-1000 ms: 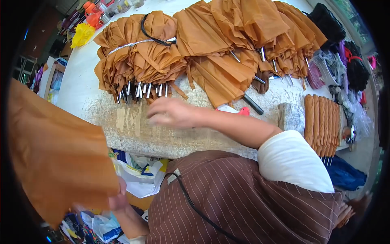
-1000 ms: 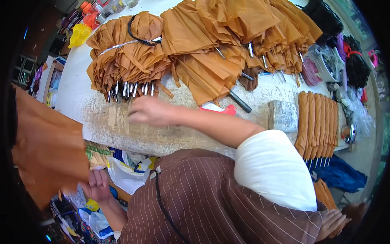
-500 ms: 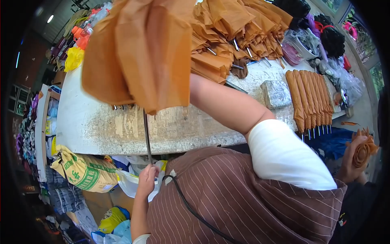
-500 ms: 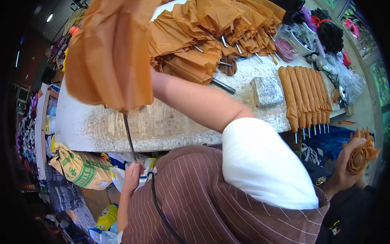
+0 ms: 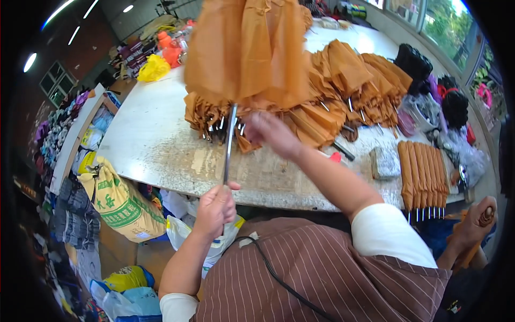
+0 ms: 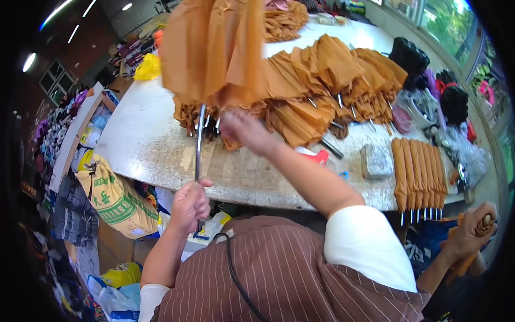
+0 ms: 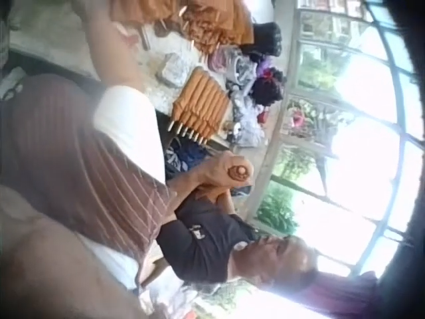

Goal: Trimming excess material and finishing the assembly of umbrellas using hand tools.

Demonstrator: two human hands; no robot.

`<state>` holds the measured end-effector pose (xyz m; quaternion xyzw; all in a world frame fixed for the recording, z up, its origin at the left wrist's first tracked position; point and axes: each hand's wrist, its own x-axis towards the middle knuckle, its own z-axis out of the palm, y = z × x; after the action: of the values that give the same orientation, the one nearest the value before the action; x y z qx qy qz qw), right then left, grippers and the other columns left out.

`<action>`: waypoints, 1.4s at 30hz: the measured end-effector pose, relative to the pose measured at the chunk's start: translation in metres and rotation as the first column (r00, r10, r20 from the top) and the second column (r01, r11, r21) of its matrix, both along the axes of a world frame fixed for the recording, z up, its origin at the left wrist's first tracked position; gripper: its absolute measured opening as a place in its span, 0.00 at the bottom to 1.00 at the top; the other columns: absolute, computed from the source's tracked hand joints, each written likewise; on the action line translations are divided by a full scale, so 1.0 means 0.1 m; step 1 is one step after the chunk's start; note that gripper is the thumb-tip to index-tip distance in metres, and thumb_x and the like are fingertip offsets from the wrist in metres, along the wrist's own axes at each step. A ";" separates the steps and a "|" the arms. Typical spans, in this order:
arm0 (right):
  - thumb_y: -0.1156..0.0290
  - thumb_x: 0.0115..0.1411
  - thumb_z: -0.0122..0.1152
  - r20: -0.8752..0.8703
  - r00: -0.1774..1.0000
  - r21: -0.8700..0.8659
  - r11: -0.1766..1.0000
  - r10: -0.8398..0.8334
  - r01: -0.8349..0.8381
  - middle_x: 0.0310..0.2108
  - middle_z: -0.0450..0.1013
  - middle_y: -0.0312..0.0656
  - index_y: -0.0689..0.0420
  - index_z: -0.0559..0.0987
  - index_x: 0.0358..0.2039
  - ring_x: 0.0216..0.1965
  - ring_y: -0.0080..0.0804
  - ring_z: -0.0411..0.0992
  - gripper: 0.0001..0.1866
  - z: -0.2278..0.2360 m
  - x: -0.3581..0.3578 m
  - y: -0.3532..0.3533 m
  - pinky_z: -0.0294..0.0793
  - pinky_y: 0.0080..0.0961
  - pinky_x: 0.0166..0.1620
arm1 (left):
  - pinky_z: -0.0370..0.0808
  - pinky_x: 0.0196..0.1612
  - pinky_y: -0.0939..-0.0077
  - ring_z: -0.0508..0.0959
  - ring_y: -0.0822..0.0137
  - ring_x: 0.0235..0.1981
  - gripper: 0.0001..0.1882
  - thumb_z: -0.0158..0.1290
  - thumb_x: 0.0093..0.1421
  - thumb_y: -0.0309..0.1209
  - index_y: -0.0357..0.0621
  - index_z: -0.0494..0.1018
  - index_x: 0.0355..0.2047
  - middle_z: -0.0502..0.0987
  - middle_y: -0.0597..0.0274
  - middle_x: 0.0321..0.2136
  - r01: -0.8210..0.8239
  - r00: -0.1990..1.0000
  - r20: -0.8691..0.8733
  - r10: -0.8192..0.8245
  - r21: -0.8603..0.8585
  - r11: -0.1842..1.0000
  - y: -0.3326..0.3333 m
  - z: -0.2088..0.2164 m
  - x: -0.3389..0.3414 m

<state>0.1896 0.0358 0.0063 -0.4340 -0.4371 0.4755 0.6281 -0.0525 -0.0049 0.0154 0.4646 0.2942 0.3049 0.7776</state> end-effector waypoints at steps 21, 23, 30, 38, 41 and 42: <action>0.68 0.65 0.42 -0.213 0.974 0.350 0.925 -0.074 0.147 0.25 0.68 0.38 0.60 0.71 0.33 0.25 0.25 0.66 0.11 1.74 -0.20 0.36 0.67 0.18 0.29 | 0.46 0.13 0.88 0.49 0.83 0.12 0.15 0.37 0.69 0.34 0.39 0.66 0.48 0.52 0.76 0.13 0.172 0.961 0.215 -0.177 0.040 0.984 -0.07 0.74 0.29; 0.68 0.64 0.43 -0.220 0.975 0.395 0.912 -0.021 0.109 0.25 0.68 0.38 0.60 0.71 0.33 0.25 0.25 0.66 0.10 2.03 0.05 0.50 0.67 0.18 0.29 | 0.46 0.13 0.88 0.49 0.82 0.12 0.14 0.37 0.69 0.34 0.39 0.66 0.48 0.52 0.76 0.13 0.211 0.956 0.206 -0.211 0.020 0.977 -0.13 0.76 0.26; 0.69 0.63 0.46 -0.238 0.951 0.514 0.856 0.197 -0.049 0.26 0.68 0.39 0.61 0.70 0.32 0.26 0.25 0.66 0.09 2.60 0.65 0.68 0.67 0.19 0.30 | 0.47 0.15 0.86 0.49 0.81 0.13 0.15 0.40 0.68 0.33 0.38 0.64 0.50 0.53 0.75 0.15 0.341 0.913 0.280 -0.295 -0.131 0.931 -0.38 0.66 -0.17; 0.67 0.64 0.49 -0.257 0.628 0.657 0.609 0.735 -0.444 0.31 0.68 0.39 0.60 0.69 0.35 0.31 0.26 0.66 0.09 2.79 0.18 0.52 0.67 0.20 0.34 | 0.50 0.16 0.84 0.51 0.79 0.13 0.17 0.42 0.67 0.34 0.34 0.64 0.51 0.54 0.72 0.14 0.577 0.671 0.648 -0.360 -0.151 0.803 -0.39 0.68 -0.39; 0.67 0.65 0.48 -0.242 0.473 0.710 0.486 0.847 -0.508 0.33 0.68 0.38 0.59 0.69 0.36 0.33 0.25 0.66 0.09 2.66 -0.09 0.39 0.66 0.20 0.37 | 0.51 0.17 0.83 0.52 0.79 0.14 0.19 0.42 0.67 0.35 0.33 0.63 0.51 0.55 0.72 0.14 0.633 0.598 0.709 -0.373 -0.132 0.763 -0.44 0.66 -0.48; 0.66 0.65 0.48 -0.225 0.448 0.737 0.452 0.865 -0.503 0.34 0.68 0.37 0.59 0.69 0.37 0.35 0.25 0.66 0.09 2.60 -0.16 0.35 0.66 0.20 0.38 | 0.52 0.17 0.83 0.52 0.79 0.14 0.19 0.42 0.67 0.35 0.32 0.63 0.51 0.55 0.72 0.14 0.655 0.571 0.728 -0.378 -0.127 0.745 -0.44 0.65 -0.49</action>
<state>0.1738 0.0710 0.2666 0.1741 -0.4868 0.6489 0.5582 -0.1019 -0.0492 0.0802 0.2294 -0.0997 0.1378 0.9584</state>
